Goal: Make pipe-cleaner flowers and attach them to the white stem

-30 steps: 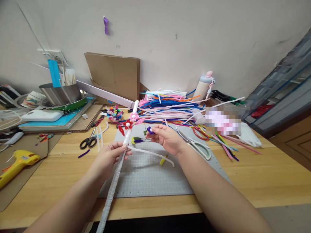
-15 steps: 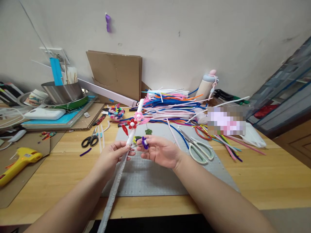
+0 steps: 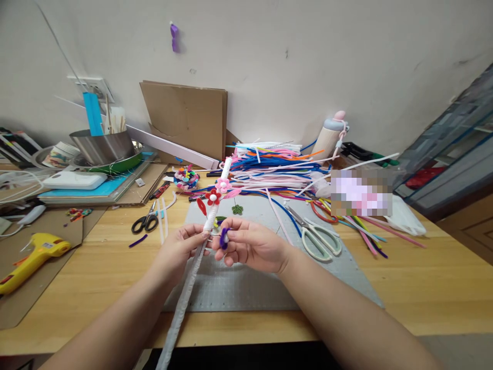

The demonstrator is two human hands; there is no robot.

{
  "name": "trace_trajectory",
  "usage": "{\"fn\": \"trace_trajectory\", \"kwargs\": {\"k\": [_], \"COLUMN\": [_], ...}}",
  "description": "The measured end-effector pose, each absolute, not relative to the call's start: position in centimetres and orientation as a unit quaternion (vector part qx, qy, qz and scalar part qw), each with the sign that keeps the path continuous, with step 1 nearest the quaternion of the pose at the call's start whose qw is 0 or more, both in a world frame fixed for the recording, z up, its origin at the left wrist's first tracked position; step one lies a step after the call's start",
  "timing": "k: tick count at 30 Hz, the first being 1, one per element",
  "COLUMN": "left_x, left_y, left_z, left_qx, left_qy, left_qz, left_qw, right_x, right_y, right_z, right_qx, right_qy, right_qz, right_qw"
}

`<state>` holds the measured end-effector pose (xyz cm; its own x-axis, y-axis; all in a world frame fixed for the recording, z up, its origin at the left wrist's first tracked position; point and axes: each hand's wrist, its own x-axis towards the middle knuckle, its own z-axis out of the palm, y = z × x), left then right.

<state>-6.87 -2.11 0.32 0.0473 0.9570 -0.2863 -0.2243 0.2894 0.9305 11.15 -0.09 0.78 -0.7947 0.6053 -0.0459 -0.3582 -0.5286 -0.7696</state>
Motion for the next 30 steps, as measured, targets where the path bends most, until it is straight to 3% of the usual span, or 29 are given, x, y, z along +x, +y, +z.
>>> {"fn": "trace_trajectory", "kwargs": {"k": [9,30], "left_x": [-6.8,-6.7], "left_y": [-2.2,-2.1], "left_z": [0.4,0.4], "left_qx": [0.364,0.358], "left_qy": [0.507,0.504], "left_qz": [0.465,0.472], "left_qw": [0.628,0.629], "right_x": [11.0,10.4], "right_y": [0.1,0.4], "right_z": [0.4,-0.3], "right_qx": [-0.168,-0.194], "right_qy": [-0.375,-0.324], "right_qz": [0.871,0.864], "right_qw": [0.270,0.333]}}
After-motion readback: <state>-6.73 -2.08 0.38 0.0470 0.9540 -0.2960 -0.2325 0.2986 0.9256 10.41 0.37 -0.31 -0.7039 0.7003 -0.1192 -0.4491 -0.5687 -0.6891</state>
